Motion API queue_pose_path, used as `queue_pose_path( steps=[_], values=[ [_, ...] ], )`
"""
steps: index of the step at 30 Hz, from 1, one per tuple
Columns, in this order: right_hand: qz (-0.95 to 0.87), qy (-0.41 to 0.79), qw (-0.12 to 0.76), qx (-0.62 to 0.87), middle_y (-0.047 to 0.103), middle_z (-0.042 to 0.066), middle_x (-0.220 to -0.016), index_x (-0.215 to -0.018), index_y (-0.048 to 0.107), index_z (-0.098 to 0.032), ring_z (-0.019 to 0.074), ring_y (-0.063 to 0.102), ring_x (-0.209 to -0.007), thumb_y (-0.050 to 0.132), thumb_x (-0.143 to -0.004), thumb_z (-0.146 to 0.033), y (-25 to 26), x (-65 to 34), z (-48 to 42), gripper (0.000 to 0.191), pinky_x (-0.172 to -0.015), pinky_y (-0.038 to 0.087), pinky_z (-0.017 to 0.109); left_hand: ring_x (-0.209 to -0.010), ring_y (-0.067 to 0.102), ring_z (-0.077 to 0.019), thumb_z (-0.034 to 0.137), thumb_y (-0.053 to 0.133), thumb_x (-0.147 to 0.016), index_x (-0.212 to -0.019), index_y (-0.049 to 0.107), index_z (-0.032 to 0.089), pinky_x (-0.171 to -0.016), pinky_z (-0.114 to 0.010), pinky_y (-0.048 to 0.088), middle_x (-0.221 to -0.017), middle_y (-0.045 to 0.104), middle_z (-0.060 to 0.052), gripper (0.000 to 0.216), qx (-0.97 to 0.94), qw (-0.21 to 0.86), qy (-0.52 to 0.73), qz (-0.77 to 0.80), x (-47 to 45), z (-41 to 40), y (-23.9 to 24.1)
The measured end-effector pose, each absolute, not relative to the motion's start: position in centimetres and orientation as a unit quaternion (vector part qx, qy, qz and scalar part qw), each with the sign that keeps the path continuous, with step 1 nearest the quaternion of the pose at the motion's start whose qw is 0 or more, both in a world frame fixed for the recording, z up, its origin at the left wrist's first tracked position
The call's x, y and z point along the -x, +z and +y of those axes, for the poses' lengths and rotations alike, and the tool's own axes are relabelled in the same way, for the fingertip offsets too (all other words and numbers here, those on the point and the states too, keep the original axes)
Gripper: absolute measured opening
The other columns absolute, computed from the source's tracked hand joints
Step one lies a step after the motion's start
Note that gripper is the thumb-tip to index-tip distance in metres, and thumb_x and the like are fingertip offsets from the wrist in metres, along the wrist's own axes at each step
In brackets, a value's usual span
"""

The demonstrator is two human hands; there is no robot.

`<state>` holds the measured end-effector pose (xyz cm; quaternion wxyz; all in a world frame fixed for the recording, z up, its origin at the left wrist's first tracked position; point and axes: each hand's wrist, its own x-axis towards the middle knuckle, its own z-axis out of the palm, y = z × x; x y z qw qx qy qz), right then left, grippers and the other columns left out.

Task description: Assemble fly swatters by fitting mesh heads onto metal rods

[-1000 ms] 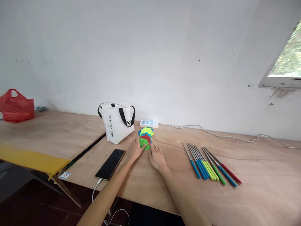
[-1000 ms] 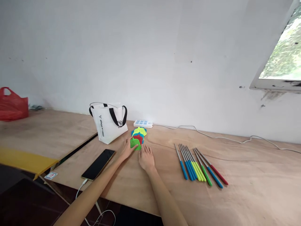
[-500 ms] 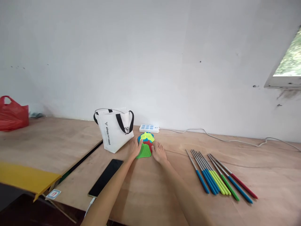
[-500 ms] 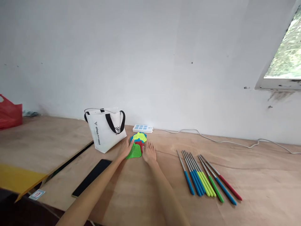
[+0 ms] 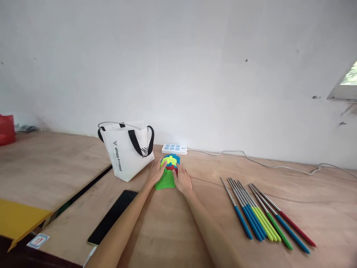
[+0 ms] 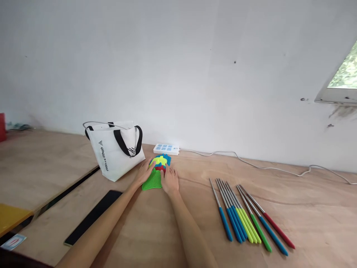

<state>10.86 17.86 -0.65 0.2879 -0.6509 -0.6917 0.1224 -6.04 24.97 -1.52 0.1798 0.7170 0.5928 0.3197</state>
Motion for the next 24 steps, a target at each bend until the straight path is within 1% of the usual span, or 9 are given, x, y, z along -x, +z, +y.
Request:
queue_pose_path(
  steps=[3, 6, 8, 11, 15, 17, 19, 22, 24],
  values=[
    [-0.695, 0.126, 0.288, 0.647, 0.06, 0.009, -0.145, -0.155, 0.037, -0.019, 0.0215, 0.051, -0.136, 0.027, -0.106, -0.041, -0.7, -11.0, 17.3, 0.055, -0.117, 0.029, 0.038, -0.15, 0.035, -0.0273, 0.06, 0.033, -0.102, -0.153, 0.039, 0.023, -0.122, -0.042, 0.024, -0.16, 0.041, -0.009, 0.063, -0.719, 0.175, 0.324, 0.589, 5.8, 24.4, -1.3],
    [-0.698, 0.128, 0.288, 0.643, 0.058, 0.009, -0.147, -0.156, 0.034, -0.017, 0.0205, 0.05, -0.138, 0.027, -0.106, -0.04, -0.9, -11.0, 16.9, 0.056, -0.12, 0.025, 0.037, -0.15, 0.033, -0.0278, 0.056, 0.033, -0.103, -0.153, 0.037, 0.021, -0.124, -0.045, 0.02, -0.161, 0.04, -0.01, 0.061, -0.717, 0.172, 0.327, 0.591, 5.7, 23.9, -1.3],
    [-0.694, 0.128, 0.287, 0.647, 0.054, 0.012, -0.15, -0.158, 0.031, -0.015, 0.0212, 0.049, -0.139, 0.026, -0.106, -0.037, -1.1, -10.9, 16.5, 0.057, -0.121, 0.022, 0.04, -0.15, 0.033, -0.0291, 0.055, 0.032, -0.104, -0.154, 0.035, 0.02, -0.124, -0.048, 0.019, -0.161, 0.04, -0.011, 0.061, -0.711, 0.174, 0.335, 0.594, 5.7, 23.5, -1.4],
    [-0.694, 0.128, 0.287, 0.648, 0.05, 0.014, -0.153, -0.158, 0.029, -0.012, 0.0224, 0.045, -0.142, 0.023, -0.105, -0.032, -1.5, -10.8, 15.8, 0.057, -0.122, 0.019, 0.045, -0.148, 0.037, -0.0293, 0.054, 0.031, -0.105, -0.153, 0.036, 0.02, -0.122, -0.046, 0.024, -0.159, 0.042, -0.012, 0.059, -0.697, 0.178, 0.358, 0.596, 5.8, 22.9, -1.5],
    [-0.724, 0.121, 0.286, 0.616, 0.045, 0.01, -0.157, -0.157, 0.035, -0.015, 0.0199, 0.035, -0.149, 0.03, -0.105, -0.037, -1.7, -10.9, 14.8, 0.056, -0.125, 0.014, 0.044, -0.146, 0.04, -0.0295, 0.054, 0.036, -0.104, -0.151, 0.039, 0.02, -0.12, -0.045, 0.031, -0.158, 0.044, -0.013, 0.058, -0.695, 0.177, 0.381, 0.583, 5.8, 22.2, -2.0],
    [-0.733, 0.113, 0.289, 0.606, 0.04, 0.008, -0.16, -0.156, 0.038, -0.016, 0.0209, 0.031, -0.151, 0.032, -0.104, -0.042, -1.7, -11.0, 14.4, 0.057, -0.125, 0.016, 0.043, -0.147, 0.038, -0.031, 0.054, 0.038, -0.103, -0.152, 0.037, 0.016, -0.12, -0.047, 0.032, -0.159, 0.041, -0.017, 0.062, -0.678, 0.166, 0.406, 0.59, 5.9, 21.9, -2.4],
    [-0.732, 0.104, 0.295, 0.605, 0.038, 0.009, -0.161, -0.155, 0.039, -0.014, 0.0219, 0.03, -0.152, 0.03, -0.105, -0.043, -1.7, -11.2, 14.0, 0.058, -0.125, 0.021, 0.042, -0.146, 0.041, -0.0315, 0.055, 0.039, -0.103, -0.151, 0.037, 0.014, -0.117, -0.046, 0.036, -0.157, 0.043, -0.019, 0.063, -0.653, 0.149, 0.444, 0.595, 6.0, 21.4, -2.7],
    [-0.73, 0.09, 0.304, 0.605, 0.04, 0.009, -0.16, -0.155, 0.04, -0.014, 0.0202, 0.032, -0.151, 0.026, -0.105, -0.038, -1.7, -11.8, 13.1, 0.057, -0.123, 0.027, 0.038, -0.136, 0.053, -0.0306, 0.051, 0.04, -0.103, -0.143, 0.045, 0.017, -0.109, -0.045, 0.045, -0.146, 0.055, -0.018, 0.053, -0.641, 0.122, 0.478, 0.588, 6.4, 20.2, -2.6],
    [-0.73, 0.077, 0.308, 0.605, 0.041, 0.008, -0.16, -0.154, 0.041, -0.013, 0.02, 0.032, -0.15, 0.026, -0.105, -0.035, -1.8, -12.4, 12.0, 0.056, -0.123, 0.028, 0.037, -0.129, 0.058, -0.0302, 0.045, 0.042, -0.103, -0.136, 0.05, 0.017, -0.106, -0.045, 0.047, -0.137, 0.061, -0.017, 0.044, -0.647, 0.108, 0.486, 0.578, 6.6, 18.9, -2.1]
  ],
)
